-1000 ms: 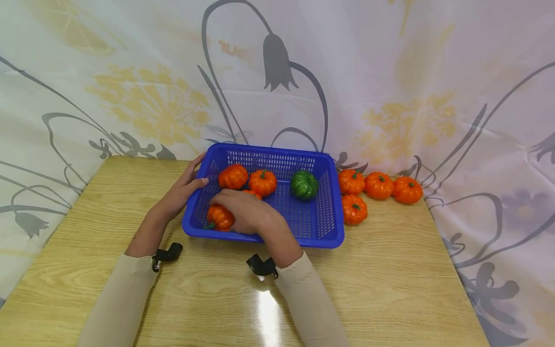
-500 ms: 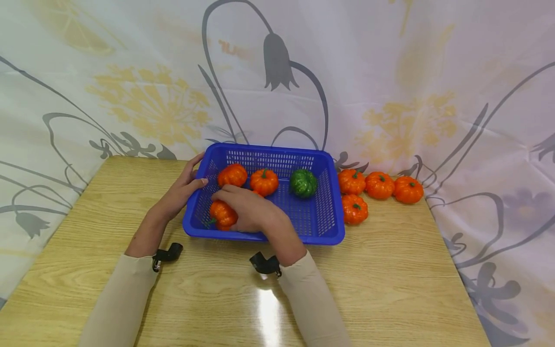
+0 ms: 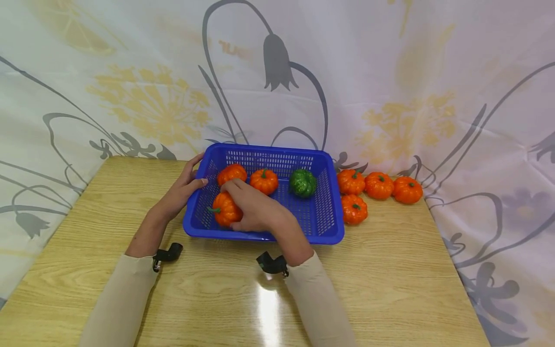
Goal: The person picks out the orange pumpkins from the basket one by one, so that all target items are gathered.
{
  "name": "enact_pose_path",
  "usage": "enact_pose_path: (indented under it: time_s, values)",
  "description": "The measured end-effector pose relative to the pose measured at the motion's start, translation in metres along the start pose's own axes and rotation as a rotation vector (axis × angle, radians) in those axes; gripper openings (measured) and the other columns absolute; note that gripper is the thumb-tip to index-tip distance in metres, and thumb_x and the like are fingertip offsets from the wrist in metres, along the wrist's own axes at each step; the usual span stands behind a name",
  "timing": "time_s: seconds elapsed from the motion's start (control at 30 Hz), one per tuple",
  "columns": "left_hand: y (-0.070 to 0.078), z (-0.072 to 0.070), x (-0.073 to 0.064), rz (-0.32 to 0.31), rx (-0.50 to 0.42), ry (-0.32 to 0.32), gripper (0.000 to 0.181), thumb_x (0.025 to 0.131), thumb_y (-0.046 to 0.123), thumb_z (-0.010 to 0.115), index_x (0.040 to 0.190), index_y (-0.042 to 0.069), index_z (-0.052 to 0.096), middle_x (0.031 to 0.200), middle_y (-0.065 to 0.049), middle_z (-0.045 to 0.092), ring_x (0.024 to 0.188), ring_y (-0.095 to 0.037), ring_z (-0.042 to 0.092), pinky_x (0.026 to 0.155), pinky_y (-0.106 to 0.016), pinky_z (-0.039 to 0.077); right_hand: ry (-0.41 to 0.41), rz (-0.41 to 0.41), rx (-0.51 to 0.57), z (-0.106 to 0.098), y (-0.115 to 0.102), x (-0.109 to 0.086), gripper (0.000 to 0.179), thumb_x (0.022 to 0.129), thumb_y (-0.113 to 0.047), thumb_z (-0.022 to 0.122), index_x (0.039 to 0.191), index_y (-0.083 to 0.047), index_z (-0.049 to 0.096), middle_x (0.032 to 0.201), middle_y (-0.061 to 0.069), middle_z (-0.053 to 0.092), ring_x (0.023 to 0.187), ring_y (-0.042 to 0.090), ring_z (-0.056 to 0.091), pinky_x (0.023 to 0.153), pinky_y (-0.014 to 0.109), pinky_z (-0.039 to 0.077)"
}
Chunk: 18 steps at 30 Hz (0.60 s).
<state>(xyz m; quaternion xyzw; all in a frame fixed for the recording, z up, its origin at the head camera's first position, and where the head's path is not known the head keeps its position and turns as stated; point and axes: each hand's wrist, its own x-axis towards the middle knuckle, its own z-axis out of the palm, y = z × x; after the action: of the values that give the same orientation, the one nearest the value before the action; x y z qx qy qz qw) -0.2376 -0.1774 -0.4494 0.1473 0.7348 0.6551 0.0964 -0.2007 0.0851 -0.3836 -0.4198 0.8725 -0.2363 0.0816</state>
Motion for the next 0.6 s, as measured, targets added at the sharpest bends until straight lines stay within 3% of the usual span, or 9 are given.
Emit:
enact_pose_path:
  time_s: [0.27,0.6]
  values:
    - [-0.001,0.000,0.001,-0.002,-0.011,-0.001,0.078,0.107,0.018,0.051,0.172,0.029,0.009,0.157,-0.030,0.042,0.127,-0.055,0.060,0.089,-0.049,0.063,0.050,0.053,0.011,-0.001,0.002,-0.005,0.083,0.082,-0.021,0.091,0.150,-0.008,0.045,0.140,0.010,0.052,0.116,0.024,0.061,0.102,0.044,0.056]
    - [-0.003,-0.001,0.001,-0.005,-0.011,0.001,0.079,0.107,0.017,0.051,0.172,0.028,0.009,0.158,-0.030,0.042,0.126,-0.056,0.060,0.087,-0.046,0.064,0.189,-0.010,0.021,-0.003,0.006,-0.019,0.077,0.082,-0.029,0.089,0.146,-0.006,0.054,0.139,0.011,0.050,0.116,0.025,0.058,0.099,0.043,0.057]
